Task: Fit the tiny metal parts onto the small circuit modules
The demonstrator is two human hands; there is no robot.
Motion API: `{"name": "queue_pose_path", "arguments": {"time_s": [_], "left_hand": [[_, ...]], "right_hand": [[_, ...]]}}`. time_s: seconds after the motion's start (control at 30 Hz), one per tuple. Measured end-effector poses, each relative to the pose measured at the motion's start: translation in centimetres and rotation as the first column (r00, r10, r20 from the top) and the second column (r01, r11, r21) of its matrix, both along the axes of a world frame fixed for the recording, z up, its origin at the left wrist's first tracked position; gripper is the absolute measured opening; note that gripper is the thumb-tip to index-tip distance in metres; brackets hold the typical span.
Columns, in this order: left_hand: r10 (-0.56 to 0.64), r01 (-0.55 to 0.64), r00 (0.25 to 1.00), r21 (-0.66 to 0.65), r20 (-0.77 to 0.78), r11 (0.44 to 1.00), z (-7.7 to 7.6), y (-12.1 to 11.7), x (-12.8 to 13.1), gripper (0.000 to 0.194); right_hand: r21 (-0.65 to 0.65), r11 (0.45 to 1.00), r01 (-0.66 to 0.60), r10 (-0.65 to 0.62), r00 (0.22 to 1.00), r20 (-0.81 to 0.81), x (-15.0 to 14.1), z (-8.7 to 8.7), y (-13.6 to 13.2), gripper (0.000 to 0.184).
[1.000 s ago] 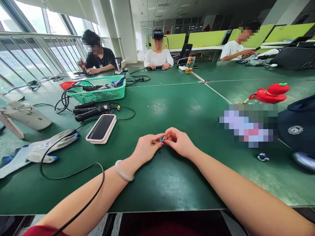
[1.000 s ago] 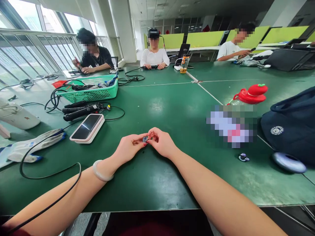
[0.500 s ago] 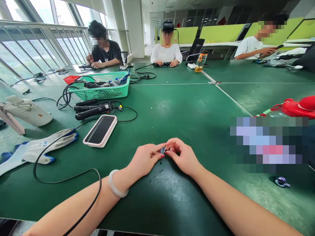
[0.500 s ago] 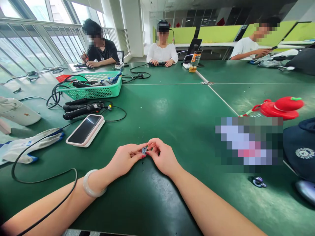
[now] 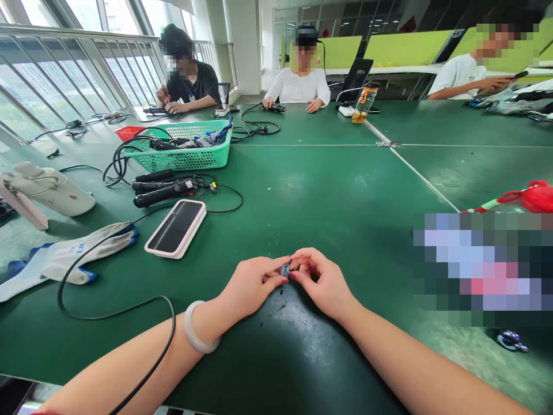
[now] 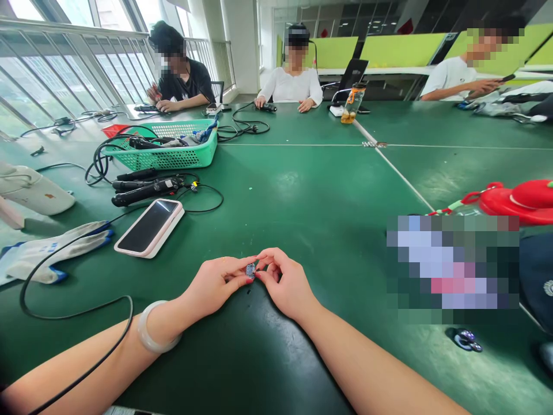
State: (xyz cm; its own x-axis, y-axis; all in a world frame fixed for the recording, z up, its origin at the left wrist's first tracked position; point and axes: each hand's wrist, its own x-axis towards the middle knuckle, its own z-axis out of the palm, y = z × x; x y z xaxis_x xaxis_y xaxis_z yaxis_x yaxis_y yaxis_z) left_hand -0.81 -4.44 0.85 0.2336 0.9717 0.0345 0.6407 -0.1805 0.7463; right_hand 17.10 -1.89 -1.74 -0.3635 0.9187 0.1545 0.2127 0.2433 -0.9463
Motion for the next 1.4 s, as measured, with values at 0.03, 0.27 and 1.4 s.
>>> {"name": "queue_pose_path", "arguments": {"time_s": [0.03,0.27,1.4], "left_hand": [[-0.008,0.008,1.000,0.011,-0.008,1.000,0.0,0.0,0.0,0.042],[-0.063,0.069,0.996,0.099,-0.062,0.993,-0.2,0.0,-0.2,0.039],[0.102,0.069,0.837,-0.288,0.537,0.955,-1.0,1.1,0.7,0.027]], "right_hand": [[0.009,1.000,-0.001,0.001,1.000,0.005,0.0,0.1,0.0,0.018],[0.048,0.999,0.005,-0.008,0.999,0.048,0.0,0.2,-0.3,0.015],[-0.134,0.989,-0.064,0.052,0.995,-0.088,1.2,0.2,1.1,0.031]]}}
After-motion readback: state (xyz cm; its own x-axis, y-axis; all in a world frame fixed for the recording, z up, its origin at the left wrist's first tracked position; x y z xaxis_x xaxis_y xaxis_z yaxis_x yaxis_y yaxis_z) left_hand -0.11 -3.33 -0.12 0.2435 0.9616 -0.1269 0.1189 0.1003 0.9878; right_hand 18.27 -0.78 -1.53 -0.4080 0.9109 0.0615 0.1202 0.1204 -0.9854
